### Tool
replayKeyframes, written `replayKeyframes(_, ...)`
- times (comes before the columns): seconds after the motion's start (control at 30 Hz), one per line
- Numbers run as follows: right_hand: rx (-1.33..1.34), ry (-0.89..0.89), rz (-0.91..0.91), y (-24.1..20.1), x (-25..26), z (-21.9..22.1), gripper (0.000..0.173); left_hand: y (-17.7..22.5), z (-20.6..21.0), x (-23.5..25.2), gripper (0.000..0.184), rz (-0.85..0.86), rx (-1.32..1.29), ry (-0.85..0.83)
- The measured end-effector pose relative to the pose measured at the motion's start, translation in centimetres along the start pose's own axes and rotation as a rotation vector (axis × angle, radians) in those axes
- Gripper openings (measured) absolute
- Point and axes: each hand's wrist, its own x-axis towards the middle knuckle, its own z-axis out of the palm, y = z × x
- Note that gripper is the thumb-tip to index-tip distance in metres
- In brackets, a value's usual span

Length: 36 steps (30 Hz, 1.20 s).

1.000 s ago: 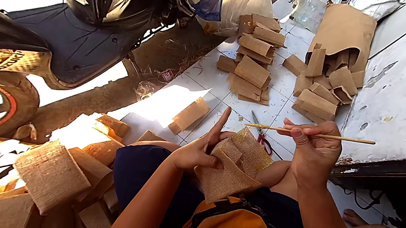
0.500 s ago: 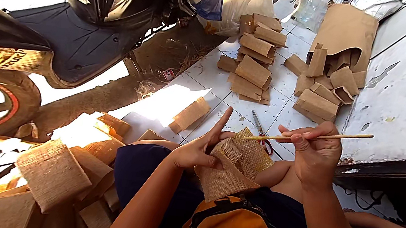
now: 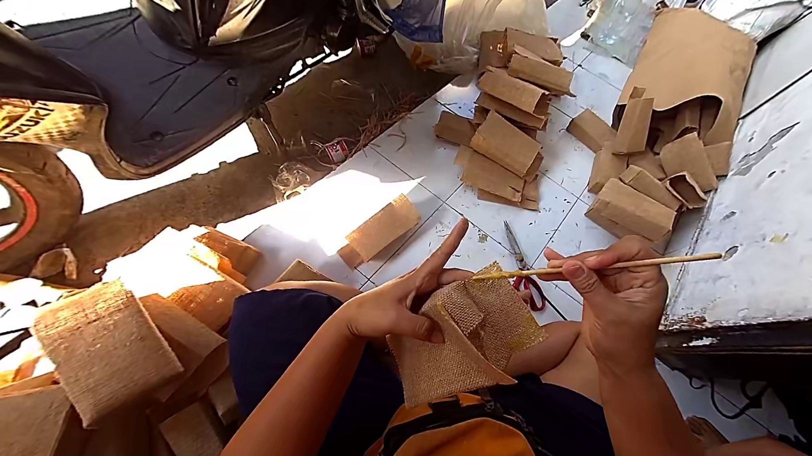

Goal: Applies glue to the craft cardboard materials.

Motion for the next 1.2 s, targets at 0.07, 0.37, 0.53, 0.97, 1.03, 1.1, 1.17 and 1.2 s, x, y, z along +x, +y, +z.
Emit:
replayKeyframes(0.07,-0.013,0.051,-0.007,-0.1,0.4,-0.2,0.025,-0.1,0.0,0.0,0.125,-0.001,-0.007,0.000)
replayKeyframes(0.37,0.030,0.035,0.163,-0.7,2.4,-0.5,0.020,0.2,0.0,0.1,0.123,-0.028,0.008,-0.039)
replayKeyframes(0.53,-0.035,-0.044,0.291,-0.6,4.0,-0.3,0.017,0.6,0.0,0.2,0.124,-0.072,0.037,-0.034)
replayKeyframes(0.97,-0.087,-0.078,0.350,0.0,4.5,0.6,0.017,1.0,0.0,0.2,0.124,-0.122,0.126,0.001)
replayKeyframes(1.03,-0.073,-0.018,0.324,0.0,4.9,0.2,0.017,1.1,-0.1,0.0,0.123,-0.127,0.116,0.005)
replayKeyframes(1.1,0.028,-0.051,0.345,-0.2,4.7,0.2,0.014,1.1,-0.1,-0.1,0.123,-0.133,0.112,0.013)
replayKeyframes(1.17,0.012,-0.121,0.341,0.0,4.2,0.4,0.014,1.0,-0.1,0.0,0.123,-0.128,0.101,0.006)
replayKeyframes(1.2,-0.025,-0.113,0.321,0.0,4.1,0.4,0.015,0.9,-0.2,0.0,0.122,-0.128,0.106,0.004)
